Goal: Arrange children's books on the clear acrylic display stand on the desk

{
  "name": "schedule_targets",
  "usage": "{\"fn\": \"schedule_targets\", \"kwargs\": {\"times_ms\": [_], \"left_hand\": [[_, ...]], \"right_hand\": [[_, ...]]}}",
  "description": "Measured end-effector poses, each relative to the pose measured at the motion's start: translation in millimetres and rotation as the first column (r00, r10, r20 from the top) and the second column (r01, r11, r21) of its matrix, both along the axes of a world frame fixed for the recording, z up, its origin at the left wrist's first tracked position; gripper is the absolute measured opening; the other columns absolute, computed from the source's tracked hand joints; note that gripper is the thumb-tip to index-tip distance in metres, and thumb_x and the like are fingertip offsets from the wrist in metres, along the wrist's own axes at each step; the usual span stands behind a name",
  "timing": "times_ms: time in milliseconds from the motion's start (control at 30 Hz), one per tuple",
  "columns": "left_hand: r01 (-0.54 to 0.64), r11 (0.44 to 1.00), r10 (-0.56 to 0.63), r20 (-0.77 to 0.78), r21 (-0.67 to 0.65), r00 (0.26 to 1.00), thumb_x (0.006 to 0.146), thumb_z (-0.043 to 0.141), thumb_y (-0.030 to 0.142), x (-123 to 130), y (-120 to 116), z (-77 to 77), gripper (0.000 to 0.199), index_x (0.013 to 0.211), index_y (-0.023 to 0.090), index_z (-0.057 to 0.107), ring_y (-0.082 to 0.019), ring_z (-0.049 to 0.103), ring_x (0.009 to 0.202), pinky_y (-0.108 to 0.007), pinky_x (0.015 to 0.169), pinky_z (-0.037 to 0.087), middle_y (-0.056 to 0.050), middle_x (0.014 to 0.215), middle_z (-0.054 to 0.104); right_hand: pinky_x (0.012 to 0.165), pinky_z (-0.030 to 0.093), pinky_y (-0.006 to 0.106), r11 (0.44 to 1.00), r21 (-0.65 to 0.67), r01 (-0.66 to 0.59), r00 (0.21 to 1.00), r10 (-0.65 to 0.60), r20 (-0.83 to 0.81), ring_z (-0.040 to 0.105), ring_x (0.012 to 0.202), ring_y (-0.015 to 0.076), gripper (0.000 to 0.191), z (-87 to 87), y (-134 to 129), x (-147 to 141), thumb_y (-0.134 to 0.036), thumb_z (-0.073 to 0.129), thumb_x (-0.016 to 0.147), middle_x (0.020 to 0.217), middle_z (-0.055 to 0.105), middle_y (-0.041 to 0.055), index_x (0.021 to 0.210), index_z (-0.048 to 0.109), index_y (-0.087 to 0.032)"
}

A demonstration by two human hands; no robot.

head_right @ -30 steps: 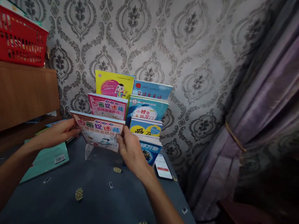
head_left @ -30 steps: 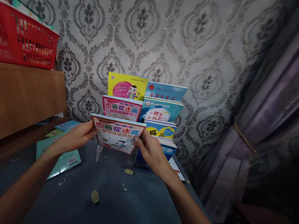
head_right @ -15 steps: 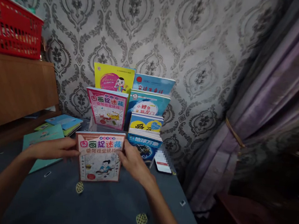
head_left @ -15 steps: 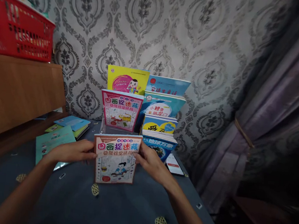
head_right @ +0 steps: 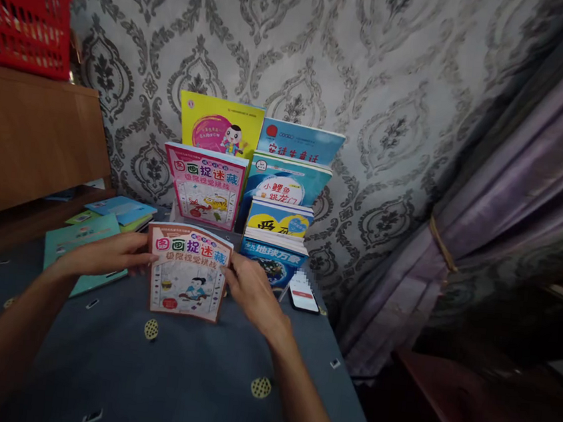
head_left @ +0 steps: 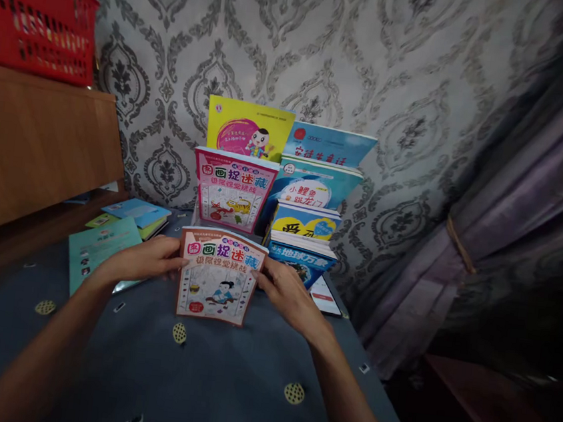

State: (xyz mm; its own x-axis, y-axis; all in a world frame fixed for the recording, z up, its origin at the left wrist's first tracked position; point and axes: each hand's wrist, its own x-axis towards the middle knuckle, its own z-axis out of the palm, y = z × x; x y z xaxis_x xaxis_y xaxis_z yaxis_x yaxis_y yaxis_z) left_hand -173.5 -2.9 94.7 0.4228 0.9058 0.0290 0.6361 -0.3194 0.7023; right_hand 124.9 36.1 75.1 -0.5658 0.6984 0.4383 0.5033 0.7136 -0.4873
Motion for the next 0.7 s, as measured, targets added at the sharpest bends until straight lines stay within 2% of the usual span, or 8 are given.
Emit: {"fn": "schedule_targets", "kwargs": {"times_ms": [133, 200, 300, 400, 500, 700], "left_hand": [[-0.038, 0.99, 0.041, -0.024, 0.136, 0.999, 0.094, 0.047, 0.05, 2, -1, 2.7, 0.039, 0.106, 0.018, 0.064, -0.016, 0.065, 0.066, -0.025, 0.055, 0.053, -0.005, 0.086, 0.073], [-0.077, 0.978, 0.088, -0.048, 0.193, 0.995, 0.094, 0.045, 0.046, 3, -1, 3.5, 0.037, 0.108, 0.017, 0.064, -0.017, 0.065, 0.068, -0.026, 0.059, 0.053, -0.006, 0.09, 0.073], [-0.176, 0.934, 0.203, -0.058, 0.311, 0.977, 0.093, 0.044, 0.041, 4, -2, 3.8, 0.036, 0.114, 0.018, 0.062, -0.021, 0.068, 0.082, -0.032, 0.07, 0.055, -0.009, 0.106, 0.073], [-0.267, 0.843, 0.329, -0.056, 0.467, 0.943, 0.093, 0.042, 0.039, 8, -1, 6.4, 0.035, 0.113, 0.019, 0.061, -0.026, 0.068, 0.095, -0.037, 0.08, 0.054, -0.01, 0.11, 0.072], [-0.338, 0.736, 0.444, -0.042, 0.586, 0.895, 0.095, 0.04, 0.037, 13, 0, 17.7, 0.035, 0.118, 0.019, 0.059, -0.029, 0.069, 0.096, -0.039, 0.082, 0.052, -0.01, 0.108, 0.073], [-0.416, 0.555, 0.6, 0.0, 0.72, 0.8, 0.094, 0.045, 0.038, 23, 0, 64.0, 0.03, 0.114, 0.018, 0.057, -0.031, 0.07, 0.09, -0.04, 0.08, 0.053, -0.01, 0.097, 0.073]], "right_hand": [[0.069, 0.052, 0.035, 0.995, -0.095, -0.021, 1.0, 0.02, -0.017, 0.07, 0.077, 0.0237, 0.02, 0.5, -5, -6, -0.021, 0.044, 0.096, 0.078, 0.072, 0.0045, 0.104, 0.062, -0.021], [0.068, 0.052, 0.034, 0.997, -0.083, -0.004, 0.999, 0.001, -0.043, 0.07, 0.076, 0.0236, 0.02, -0.7, -5, -9, -0.021, 0.044, 0.096, 0.083, 0.073, 0.0059, 0.103, 0.062, -0.021], [0.068, 0.051, 0.033, 0.999, -0.025, 0.039, 0.995, -0.041, -0.09, 0.07, 0.078, 0.0241, 0.018, -0.5, -4, -14, -0.022, 0.044, 0.096, 0.088, 0.073, 0.0081, 0.099, 0.061, -0.021], [0.069, 0.049, 0.032, 0.993, 0.068, 0.095, 0.991, -0.088, -0.097, 0.068, 0.079, 0.0244, 0.016, 5.4, -1, -20, -0.022, 0.045, 0.095, 0.086, 0.072, 0.0085, 0.093, 0.061, -0.021], [0.068, 0.047, 0.031, 0.973, 0.169, 0.154, 0.985, -0.139, -0.101, 0.066, 0.076, 0.0243, 0.015, 19.2, 3, -23, -0.021, 0.046, 0.093, 0.082, 0.071, 0.0086, 0.088, 0.06, -0.021], [0.068, 0.048, 0.032, 0.916, 0.344, 0.205, 0.965, -0.13, -0.229, 0.066, 0.078, 0.0246, 0.015, 62.4, 10, -23, -0.026, 0.046, 0.096, 0.082, 0.071, 0.0085, 0.091, 0.06, -0.021]]}}
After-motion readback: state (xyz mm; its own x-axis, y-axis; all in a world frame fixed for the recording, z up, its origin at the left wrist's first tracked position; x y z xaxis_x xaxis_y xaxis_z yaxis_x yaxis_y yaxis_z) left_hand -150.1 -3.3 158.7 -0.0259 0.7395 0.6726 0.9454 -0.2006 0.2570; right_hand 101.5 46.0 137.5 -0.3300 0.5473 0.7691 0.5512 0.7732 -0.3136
